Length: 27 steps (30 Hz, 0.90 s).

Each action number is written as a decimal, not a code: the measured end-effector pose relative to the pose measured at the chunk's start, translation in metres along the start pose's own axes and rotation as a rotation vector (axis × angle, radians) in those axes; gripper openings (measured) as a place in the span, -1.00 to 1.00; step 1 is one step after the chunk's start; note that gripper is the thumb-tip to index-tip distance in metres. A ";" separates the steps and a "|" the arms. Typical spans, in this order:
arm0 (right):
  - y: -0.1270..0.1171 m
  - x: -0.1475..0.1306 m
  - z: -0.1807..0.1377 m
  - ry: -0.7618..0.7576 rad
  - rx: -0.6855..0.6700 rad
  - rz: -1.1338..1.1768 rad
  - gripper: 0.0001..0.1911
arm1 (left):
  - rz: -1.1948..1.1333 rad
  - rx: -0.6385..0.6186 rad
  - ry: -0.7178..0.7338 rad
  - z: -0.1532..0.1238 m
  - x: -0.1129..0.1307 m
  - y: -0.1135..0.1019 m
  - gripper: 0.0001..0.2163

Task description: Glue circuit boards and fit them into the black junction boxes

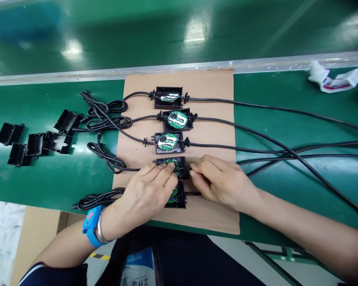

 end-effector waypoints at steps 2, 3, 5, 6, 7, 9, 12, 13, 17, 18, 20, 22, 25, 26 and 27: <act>0.005 0.002 -0.003 0.023 -0.038 -0.036 -0.75 | 0.041 0.003 0.000 0.001 0.001 -0.001 -0.69; 0.005 0.003 -0.003 0.026 -0.070 -0.046 -0.75 | 0.062 0.002 0.000 0.002 0.002 -0.002 -0.67; 0.003 0.006 0.000 0.005 -0.133 -0.045 -0.75 | 0.087 -0.001 0.004 0.003 0.002 -0.004 -0.61; 0.001 0.006 0.004 -0.011 -0.162 -0.040 -0.75 | 0.092 0.000 0.011 0.004 0.003 -0.005 -0.59; -0.001 0.007 0.008 -0.029 -0.200 -0.034 -0.75 | 0.097 -0.002 0.016 0.005 0.004 -0.005 -0.57; -0.003 0.006 0.017 -0.053 -0.294 -0.020 -0.78 | 0.124 -0.004 0.019 0.008 0.006 -0.005 -0.58; -0.002 0.005 0.027 -0.015 -0.447 -0.024 -0.81 | 0.197 -0.005 0.008 0.013 0.009 -0.001 -0.63; -0.001 0.005 0.029 0.009 -0.479 -0.036 -0.81 | 0.215 -0.010 0.006 0.014 0.010 0.000 -0.64; -0.001 0.008 0.024 0.041 -0.417 -0.041 -0.81 | 0.206 -0.003 0.016 0.014 0.009 0.000 -0.65; -0.003 0.009 0.021 0.025 -0.361 -0.024 -0.80 | 0.191 0.012 0.020 0.014 0.008 -0.001 -0.64; -0.005 0.012 0.015 -0.007 -0.243 0.017 -0.77 | 0.169 0.034 0.018 0.013 0.006 -0.005 -0.61; -0.006 0.014 0.011 -0.027 -0.151 0.061 -0.76 | 0.168 0.036 0.018 0.013 0.005 -0.007 -0.59; 0.001 0.015 0.007 -0.041 -0.092 0.096 -0.73 | 0.191 0.032 0.011 0.017 0.006 -0.007 -0.61; 0.004 0.015 0.006 -0.044 -0.086 0.102 -0.71 | 0.200 0.033 0.004 0.018 0.007 -0.006 -0.63; 0.007 0.014 0.004 -0.047 -0.081 0.109 -0.70 | 0.207 0.034 -0.005 0.019 0.008 -0.005 -0.64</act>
Point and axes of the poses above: each hand's wrist, its own z-axis towards the middle knuckle, its own y-axis out of the palm, x = y × z, the point moved 4 cm from there along z, towards the middle knuckle, and after that the axes turned 4 degrees about -z, right-handed, at the moved point
